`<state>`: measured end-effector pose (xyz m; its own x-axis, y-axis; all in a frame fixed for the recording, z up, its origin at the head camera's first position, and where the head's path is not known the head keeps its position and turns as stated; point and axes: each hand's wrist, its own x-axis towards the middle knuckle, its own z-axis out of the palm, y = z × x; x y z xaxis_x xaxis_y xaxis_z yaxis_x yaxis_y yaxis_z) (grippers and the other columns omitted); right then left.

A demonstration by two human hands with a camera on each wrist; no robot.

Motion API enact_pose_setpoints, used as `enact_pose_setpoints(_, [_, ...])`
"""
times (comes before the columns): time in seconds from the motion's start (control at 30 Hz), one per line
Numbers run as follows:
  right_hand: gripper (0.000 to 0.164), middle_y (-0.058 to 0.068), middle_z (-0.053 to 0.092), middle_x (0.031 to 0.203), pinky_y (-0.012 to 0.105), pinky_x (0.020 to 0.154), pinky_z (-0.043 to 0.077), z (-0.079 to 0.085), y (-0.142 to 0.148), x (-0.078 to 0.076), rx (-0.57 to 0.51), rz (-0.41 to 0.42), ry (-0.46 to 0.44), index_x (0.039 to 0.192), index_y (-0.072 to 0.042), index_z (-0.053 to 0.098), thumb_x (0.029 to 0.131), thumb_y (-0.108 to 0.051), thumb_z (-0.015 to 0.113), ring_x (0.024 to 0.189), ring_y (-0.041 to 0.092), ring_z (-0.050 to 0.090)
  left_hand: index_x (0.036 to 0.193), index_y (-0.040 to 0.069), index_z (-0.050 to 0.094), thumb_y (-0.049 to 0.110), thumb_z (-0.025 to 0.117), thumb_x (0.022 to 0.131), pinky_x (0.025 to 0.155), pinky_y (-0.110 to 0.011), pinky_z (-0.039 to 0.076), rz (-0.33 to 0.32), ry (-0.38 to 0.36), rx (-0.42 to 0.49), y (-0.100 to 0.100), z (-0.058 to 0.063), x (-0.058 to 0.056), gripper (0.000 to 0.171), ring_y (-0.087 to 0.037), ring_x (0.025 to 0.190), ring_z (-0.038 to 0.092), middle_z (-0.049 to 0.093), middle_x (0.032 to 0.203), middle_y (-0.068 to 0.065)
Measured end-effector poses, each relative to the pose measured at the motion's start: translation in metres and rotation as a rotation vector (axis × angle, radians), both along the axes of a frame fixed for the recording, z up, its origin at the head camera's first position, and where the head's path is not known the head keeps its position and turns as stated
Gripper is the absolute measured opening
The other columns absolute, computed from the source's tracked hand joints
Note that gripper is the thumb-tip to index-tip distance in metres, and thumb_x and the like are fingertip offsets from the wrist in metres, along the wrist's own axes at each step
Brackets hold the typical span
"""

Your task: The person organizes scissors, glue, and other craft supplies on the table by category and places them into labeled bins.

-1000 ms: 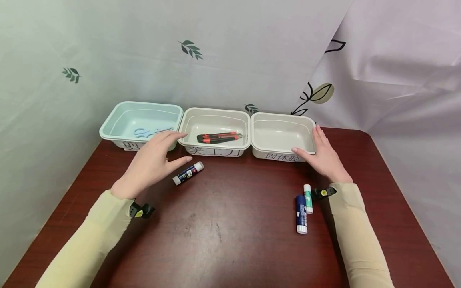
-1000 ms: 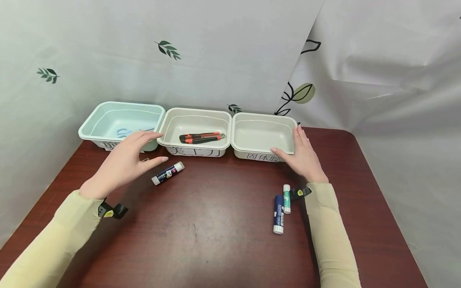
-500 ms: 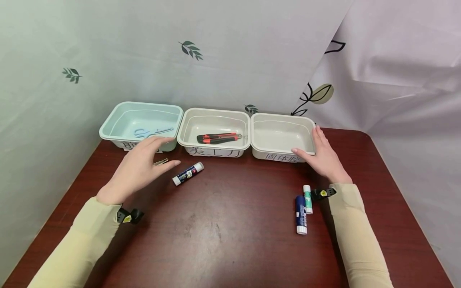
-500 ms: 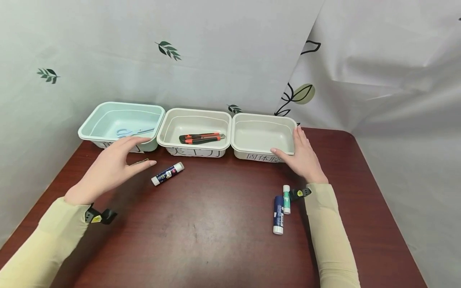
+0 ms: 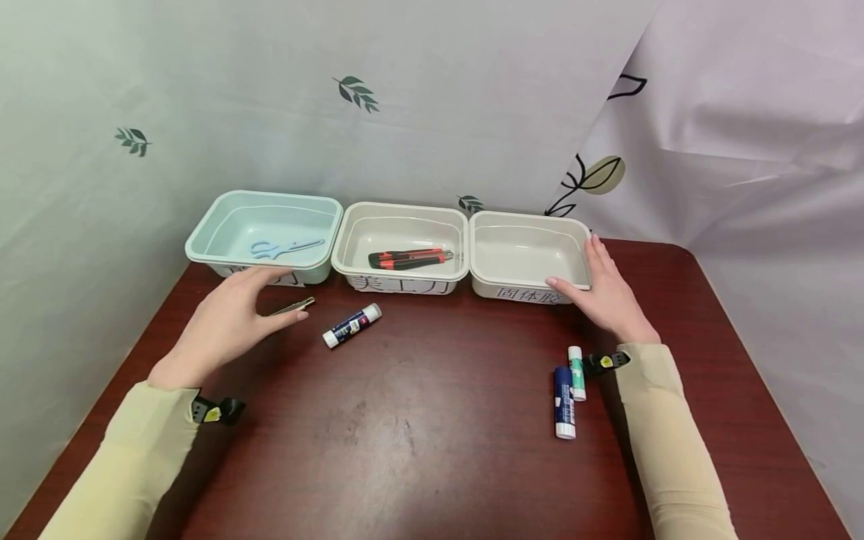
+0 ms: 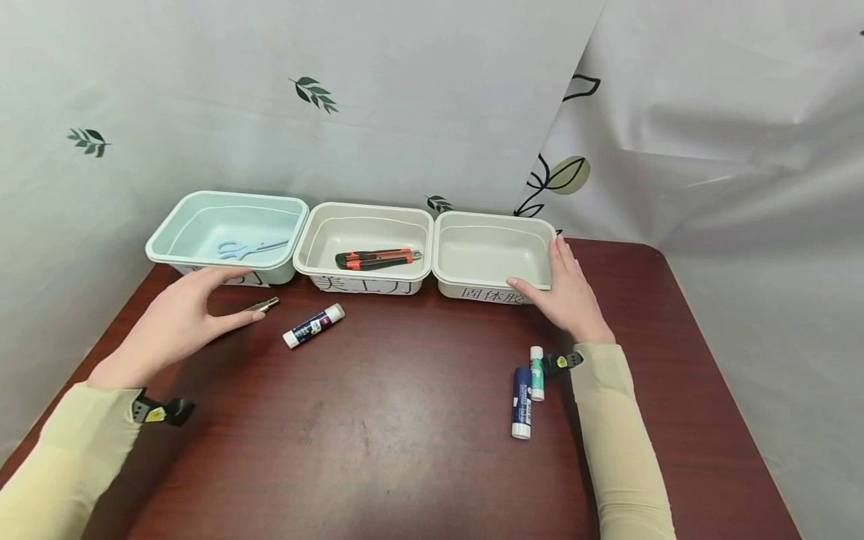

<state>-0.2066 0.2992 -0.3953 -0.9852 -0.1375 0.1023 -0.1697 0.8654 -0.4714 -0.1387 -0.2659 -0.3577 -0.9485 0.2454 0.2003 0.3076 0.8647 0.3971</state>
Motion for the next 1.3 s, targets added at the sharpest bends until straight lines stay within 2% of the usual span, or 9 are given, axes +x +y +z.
enact_pose_setpoints(0.23, [0.108, 0.005, -0.005, 0.169, 0.058, 0.118, 0.016, 0.001, 0.000, 0.000, 0.000, 0.000, -0.004, 0.162, -0.003, 0.006, 0.093, -0.066, 0.060, 0.154, 0.029, 0.001, 0.137, 0.005, 0.061, 0.055, 0.081, 0.083, 0.100, -0.061, 0.040, 0.020, -0.091, -0.037, -0.021, -0.013, -0.001, 0.077, -0.040, 0.127, 0.051, 0.060, 0.134, -0.018])
enact_pose_setpoints(0.57, [0.109, 0.006, -0.005, 0.169, 0.057, 0.119, 0.014, 0.001, -0.001, 0.000, 0.011, 0.001, -0.006, 0.162, -0.002, 0.006, 0.093, -0.066, 0.059, 0.154, 0.030, 0.001, 0.133, 0.000, 0.063, 0.042, 0.088, 0.079, 0.099, -0.060, 0.040, 0.005, -0.129, -0.012, -0.043, -0.035, -0.009, 0.073, -0.043, 0.122, 0.054, 0.062, 0.129, -0.023])
enact_pose_setpoints(0.83, [0.109, 0.006, -0.005, 0.169, 0.058, 0.119, 0.014, 0.002, -0.001, 0.001, 0.013, -0.002, -0.008, 0.162, -0.002, 0.006, 0.093, -0.066, 0.059, 0.154, 0.031, 0.002, 0.131, -0.005, 0.063, 0.030, 0.089, 0.078, 0.096, -0.061, 0.042, -0.015, -0.174, -0.041, -0.048, -0.041, -0.011, 0.069, -0.044, 0.118, 0.056, 0.064, 0.124, -0.027])
enact_pose_setpoints(1.17, [0.108, 0.010, -0.004, 0.169, 0.056, 0.120, 0.012, 0.004, -0.002, 0.001, 0.033, 0.008, -0.005, 0.162, 0.000, 0.006, 0.094, -0.067, 0.058, 0.154, 0.034, 0.003, 0.126, -0.004, 0.067, 0.023, 0.088, 0.079, 0.087, -0.058, 0.047, -0.026, -0.141, -0.052, -0.051, -0.045, -0.013, 0.059, -0.040, 0.102, 0.063, 0.067, 0.116, -0.025])
enact_pose_setpoints(1.3, [0.109, 0.011, -0.004, 0.169, 0.055, 0.120, 0.011, 0.005, -0.001, 0.001, 0.047, 0.012, -0.006, 0.161, 0.001, 0.006, 0.094, -0.067, 0.057, 0.154, 0.034, 0.003, 0.126, -0.004, 0.068, 0.021, 0.087, 0.080, 0.086, -0.057, 0.048, -0.028, -0.140, -0.055, -0.052, -0.045, -0.013, 0.056, -0.039, 0.100, 0.064, 0.067, 0.115, -0.025])
